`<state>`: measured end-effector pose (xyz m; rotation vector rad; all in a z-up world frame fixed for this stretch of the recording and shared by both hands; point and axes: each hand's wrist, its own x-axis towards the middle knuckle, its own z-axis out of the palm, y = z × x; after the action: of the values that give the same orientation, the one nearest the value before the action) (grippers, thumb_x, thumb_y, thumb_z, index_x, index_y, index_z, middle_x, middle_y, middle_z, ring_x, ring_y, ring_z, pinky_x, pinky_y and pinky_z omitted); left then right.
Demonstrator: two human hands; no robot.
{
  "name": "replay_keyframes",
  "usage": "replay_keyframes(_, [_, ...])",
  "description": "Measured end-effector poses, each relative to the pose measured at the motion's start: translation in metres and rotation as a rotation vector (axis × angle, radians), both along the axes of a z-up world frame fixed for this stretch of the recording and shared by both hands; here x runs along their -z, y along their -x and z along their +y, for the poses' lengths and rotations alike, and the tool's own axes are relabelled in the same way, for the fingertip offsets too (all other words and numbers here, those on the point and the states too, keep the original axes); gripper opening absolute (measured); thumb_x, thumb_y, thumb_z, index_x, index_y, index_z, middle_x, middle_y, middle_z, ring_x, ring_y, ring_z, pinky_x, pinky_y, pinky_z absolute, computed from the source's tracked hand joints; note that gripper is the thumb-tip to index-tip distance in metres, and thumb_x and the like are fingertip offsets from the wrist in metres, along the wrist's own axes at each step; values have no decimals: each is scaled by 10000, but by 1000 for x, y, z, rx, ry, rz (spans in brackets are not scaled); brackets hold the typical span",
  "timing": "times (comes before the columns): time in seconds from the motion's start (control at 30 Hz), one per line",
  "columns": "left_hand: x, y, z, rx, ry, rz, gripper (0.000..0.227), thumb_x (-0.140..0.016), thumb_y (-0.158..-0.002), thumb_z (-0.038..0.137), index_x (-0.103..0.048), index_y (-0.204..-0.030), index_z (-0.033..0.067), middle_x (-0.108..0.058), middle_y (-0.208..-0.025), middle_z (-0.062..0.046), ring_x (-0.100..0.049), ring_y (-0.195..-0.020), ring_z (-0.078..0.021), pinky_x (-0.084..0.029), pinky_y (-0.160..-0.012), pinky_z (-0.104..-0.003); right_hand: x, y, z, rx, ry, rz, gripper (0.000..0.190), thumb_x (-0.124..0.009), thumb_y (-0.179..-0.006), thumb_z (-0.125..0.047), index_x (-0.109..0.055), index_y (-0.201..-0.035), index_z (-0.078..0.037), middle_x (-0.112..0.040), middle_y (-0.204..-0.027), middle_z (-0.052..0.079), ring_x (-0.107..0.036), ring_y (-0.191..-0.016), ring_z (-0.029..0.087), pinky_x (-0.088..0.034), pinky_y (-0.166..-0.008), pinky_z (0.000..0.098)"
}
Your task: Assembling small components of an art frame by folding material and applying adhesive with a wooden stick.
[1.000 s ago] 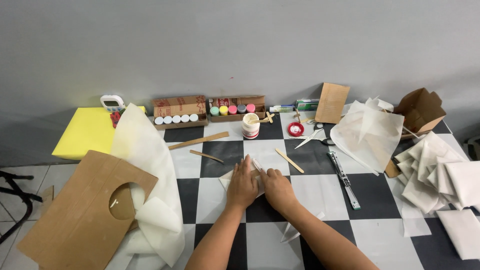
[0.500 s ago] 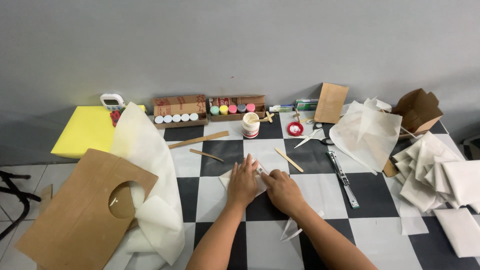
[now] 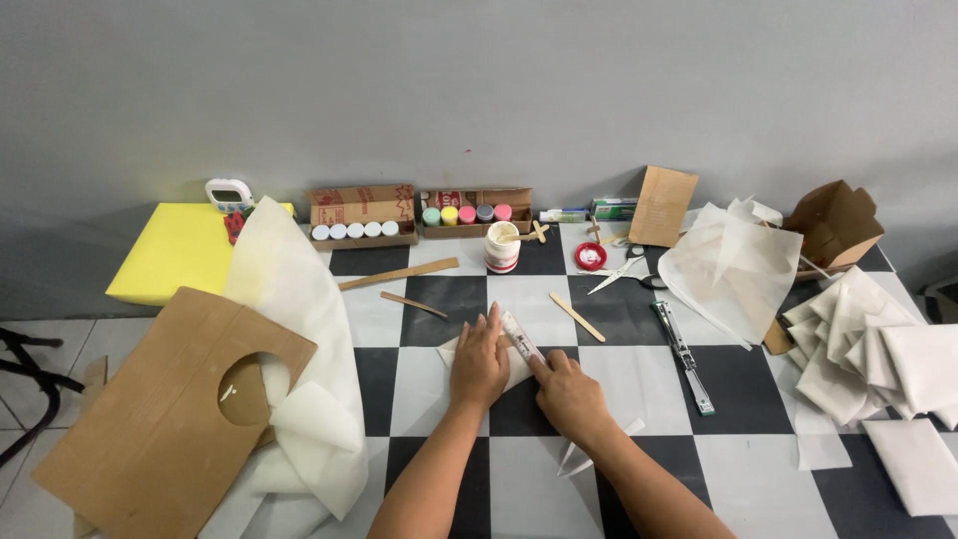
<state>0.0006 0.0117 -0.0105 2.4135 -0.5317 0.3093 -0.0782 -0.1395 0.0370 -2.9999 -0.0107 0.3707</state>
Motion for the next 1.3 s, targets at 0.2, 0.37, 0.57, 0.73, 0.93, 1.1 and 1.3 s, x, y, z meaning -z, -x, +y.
replay_keyframes(0.2, [11, -3, -4, 50, 121, 45, 575, -382, -951, 103, -382, -1510, -32, -649, -1355, -191, -491, -1376, -397, -269, -1205, -523, 25, 4, -7, -81, 32, -18, 288, -490, -932, -92, -530, -1213, -140, -494, -1171, -34, -594, -829, 255, -520, -459, 446])
replay_keyframes(0.37, [16, -3, -4, 71, -3, -23, 485, -440, -929, 92, -542, -1397, 14, -593, -1375, -191, -467, -1367, -419, -281, -1186, -570, 27, 11, -16, -137, 55, -42, 319, -490, -872, -29, -579, -1139, -178, -531, -1099, -75, -597, -765, 228, -474, -404, 416])
replay_keyframes(0.57, [12, -2, -7, 49, -55, -97, 418, -571, -857, 77, -719, -1247, 104, -579, -1201, -126, -518, -1256, -421, -368, -1120, -617, -4, 16, -22, -113, -29, 74, 496, -432, -855, -23, -529, -1298, -225, -490, -1261, -110, -619, -908, 226, -512, -546, 433])
replay_keyframes(0.73, [7, -2, -8, 36, -59, -62, 335, -565, -935, 118, -737, -1222, 99, -602, -1200, -143, -530, -1250, -411, -371, -1121, -590, -37, 32, -58, 58, -334, 97, 659, -432, -783, -69, -578, -1387, -289, -628, -1382, -83, -622, -1216, 164, -543, -927, 358])
replay_keyframes(0.93, [7, -1, -10, 3, 0, -91, 419, -507, -894, 266, -775, -1145, 64, -610, -1143, -137, -554, -1174, -383, -372, -1129, -574, -30, 34, -65, 343, -291, 160, 645, -350, -991, -230, -258, -1574, -488, -639, -1291, -12, -655, -1040, 301, -519, -839, 431])
replay_keyframes(1.1, [2, -1, -8, 0, -35, -150, 326, -637, -916, 290, -779, -1131, 90, -618, -1105, -108, -588, -1086, -338, -426, -1076, -535, 8, 39, -63, 265, -108, 73, 485, -392, -1016, -506, -402, -1499, -538, -578, -944, -25, -660, -758, 260, -531, -656, 419])
replay_keyframes(1.3, [8, -3, -9, 0, -80, -124, 410, -709, -891, 407, -775, -1157, 102, -609, -1126, -109, -566, -1144, -338, -421, -1082, -553, -5, 45, -56, 157, 43, 210, 523, -356, -1034, -393, -307, -1548, -482, -591, -1003, 8, -660, -731, 346, -542, -629, 467])
